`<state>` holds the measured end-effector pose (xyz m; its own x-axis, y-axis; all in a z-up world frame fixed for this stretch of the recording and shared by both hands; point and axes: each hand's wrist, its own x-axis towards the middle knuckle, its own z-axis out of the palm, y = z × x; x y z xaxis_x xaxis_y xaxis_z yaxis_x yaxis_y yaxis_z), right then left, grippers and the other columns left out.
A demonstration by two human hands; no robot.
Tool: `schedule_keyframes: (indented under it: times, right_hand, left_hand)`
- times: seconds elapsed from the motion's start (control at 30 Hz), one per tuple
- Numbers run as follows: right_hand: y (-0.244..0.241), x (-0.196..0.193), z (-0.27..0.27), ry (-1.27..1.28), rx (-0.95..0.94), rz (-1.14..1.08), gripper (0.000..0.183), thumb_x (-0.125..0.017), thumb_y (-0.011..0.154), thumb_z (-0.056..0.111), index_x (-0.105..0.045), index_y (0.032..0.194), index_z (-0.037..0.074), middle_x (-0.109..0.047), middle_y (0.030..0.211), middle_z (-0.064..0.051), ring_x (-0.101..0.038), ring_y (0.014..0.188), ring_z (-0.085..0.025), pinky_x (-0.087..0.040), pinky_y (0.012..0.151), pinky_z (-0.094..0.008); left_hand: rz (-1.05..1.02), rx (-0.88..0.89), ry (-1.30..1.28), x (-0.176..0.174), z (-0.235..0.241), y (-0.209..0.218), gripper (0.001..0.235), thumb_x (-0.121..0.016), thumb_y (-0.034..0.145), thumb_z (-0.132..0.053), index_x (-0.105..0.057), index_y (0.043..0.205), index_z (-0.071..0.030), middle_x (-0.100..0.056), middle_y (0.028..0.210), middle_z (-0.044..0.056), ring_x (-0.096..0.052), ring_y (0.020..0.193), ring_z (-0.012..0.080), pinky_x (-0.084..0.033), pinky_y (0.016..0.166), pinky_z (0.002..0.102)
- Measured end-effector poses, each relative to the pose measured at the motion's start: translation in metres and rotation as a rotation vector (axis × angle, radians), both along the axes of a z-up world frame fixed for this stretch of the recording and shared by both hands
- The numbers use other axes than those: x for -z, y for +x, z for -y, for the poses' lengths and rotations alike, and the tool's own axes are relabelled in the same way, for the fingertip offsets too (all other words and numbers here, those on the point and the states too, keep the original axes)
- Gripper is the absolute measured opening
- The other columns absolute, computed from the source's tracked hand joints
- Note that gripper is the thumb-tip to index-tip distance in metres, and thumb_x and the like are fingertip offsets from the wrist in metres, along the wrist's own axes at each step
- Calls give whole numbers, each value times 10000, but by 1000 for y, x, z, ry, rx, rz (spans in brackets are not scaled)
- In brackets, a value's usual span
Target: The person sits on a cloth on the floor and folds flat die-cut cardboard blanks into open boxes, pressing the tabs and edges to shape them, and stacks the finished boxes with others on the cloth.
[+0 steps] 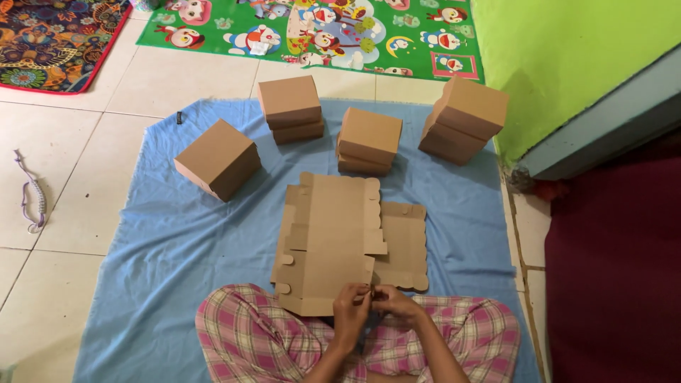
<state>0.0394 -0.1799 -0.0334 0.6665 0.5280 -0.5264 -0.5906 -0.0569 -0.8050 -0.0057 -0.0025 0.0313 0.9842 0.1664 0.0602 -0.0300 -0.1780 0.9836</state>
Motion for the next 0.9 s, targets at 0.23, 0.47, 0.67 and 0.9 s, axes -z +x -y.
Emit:
schedule_keyframes:
  times: [0.23,0.47,0.67,0.9]
  right_hand:
    - [-8,20,6,16,82,-48,292,-705,900,121,-689,1161,-8,-665,894,-46,-570,713,-92,-470,651,-226]
    - [-1,24,4,-119,196,213,101,-658,891,78,-695,883,-15,-687,751,-79,-637,585,-157,-500,547,-268]
    - [-1,32,4,-116,311,369,147,-653,813,29,-605,677,4,-610,635,-69,-528,555,-151,-462,545,-279]
    - [-7,20,10,-60,553,283,217,-636,874,185,-675,749,13,-604,681,-50,-462,585,-120,-354,557,-257]
  left_hand:
    - [154,30,302,-23,-16,-2,93,-721,827,-103,-738,893,-39,-769,1027,38,-730,750,215,-565,647,310]
    - [162,-277,544,9,-93,-2,238,-695,824,-65,-668,1060,-65,-620,1281,173,-590,1174,370,-460,1021,463]
    - [-96,-315,142,21,-103,-1,290,-633,945,-192,-642,1208,-69,-595,1359,126,-599,1174,305,-517,939,398]
    - [-7,-338,-715,-9,-110,2,162,-546,988,-5,-676,1074,39,-737,1198,166,-704,1075,277,-553,975,371]
